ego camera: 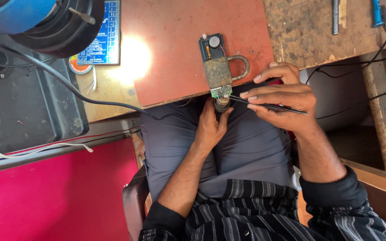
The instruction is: The person pries open the back cover of a blue feature phone on a glass counter using a metal spudger, removes the battery and separates the board from the housing. They carry the board to a repair bench and use tweezers to work on the board held against a fixture under a microscope lamp.
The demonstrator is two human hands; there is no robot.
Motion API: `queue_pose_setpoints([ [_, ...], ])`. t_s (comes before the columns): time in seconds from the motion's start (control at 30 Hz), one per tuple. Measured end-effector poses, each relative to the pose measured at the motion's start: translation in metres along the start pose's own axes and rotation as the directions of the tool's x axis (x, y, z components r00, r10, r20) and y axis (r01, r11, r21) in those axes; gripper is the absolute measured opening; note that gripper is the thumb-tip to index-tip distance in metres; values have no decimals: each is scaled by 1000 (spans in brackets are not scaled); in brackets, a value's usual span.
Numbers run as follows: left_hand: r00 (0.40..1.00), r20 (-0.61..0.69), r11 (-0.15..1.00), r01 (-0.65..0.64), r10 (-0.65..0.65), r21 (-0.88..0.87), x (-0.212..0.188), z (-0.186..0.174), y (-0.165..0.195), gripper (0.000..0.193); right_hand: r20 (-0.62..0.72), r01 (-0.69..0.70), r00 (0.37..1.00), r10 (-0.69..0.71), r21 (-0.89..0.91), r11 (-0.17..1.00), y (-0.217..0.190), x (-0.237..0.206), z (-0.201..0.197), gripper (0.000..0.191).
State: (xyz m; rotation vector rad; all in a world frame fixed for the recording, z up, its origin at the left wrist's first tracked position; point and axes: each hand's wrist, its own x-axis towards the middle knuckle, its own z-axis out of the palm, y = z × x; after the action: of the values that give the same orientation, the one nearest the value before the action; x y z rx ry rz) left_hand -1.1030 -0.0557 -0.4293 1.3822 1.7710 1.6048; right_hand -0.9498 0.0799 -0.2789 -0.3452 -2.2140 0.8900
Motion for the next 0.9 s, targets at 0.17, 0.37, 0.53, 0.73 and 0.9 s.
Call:
queue_pose_setpoints([
  [0.17, 1000, 0, 999, -26, 26, 23, 0, 1, -1, 52, -3, 0, 1000, 0, -7, 1000, -1, 1, 0, 16],
  [0.37, 1000, -14, 1000, -16, 16, 25, -1, 0, 0, 52, -3, 4, 1000, -4, -5, 1000, -3, 2, -1, 16],
  [0.53, 997, -18, 997, -73, 73, 37, -1, 1, -2, 53, -5, 0, 1000, 0, -1, 1000, -3, 2, 0, 16],
  [0.73, 998, -19, 998, -52, 53, 26, -1, 2, -2, 53, -3, -5, 1000, 5, -4, 1000, -2, 1, 0, 16],
  [0.9, 999, -11, 999, -45, 45, 27, -1, 1, -1, 53, -10, -2, 1000, 2, 1, 1000, -2, 1, 1, 16],
])
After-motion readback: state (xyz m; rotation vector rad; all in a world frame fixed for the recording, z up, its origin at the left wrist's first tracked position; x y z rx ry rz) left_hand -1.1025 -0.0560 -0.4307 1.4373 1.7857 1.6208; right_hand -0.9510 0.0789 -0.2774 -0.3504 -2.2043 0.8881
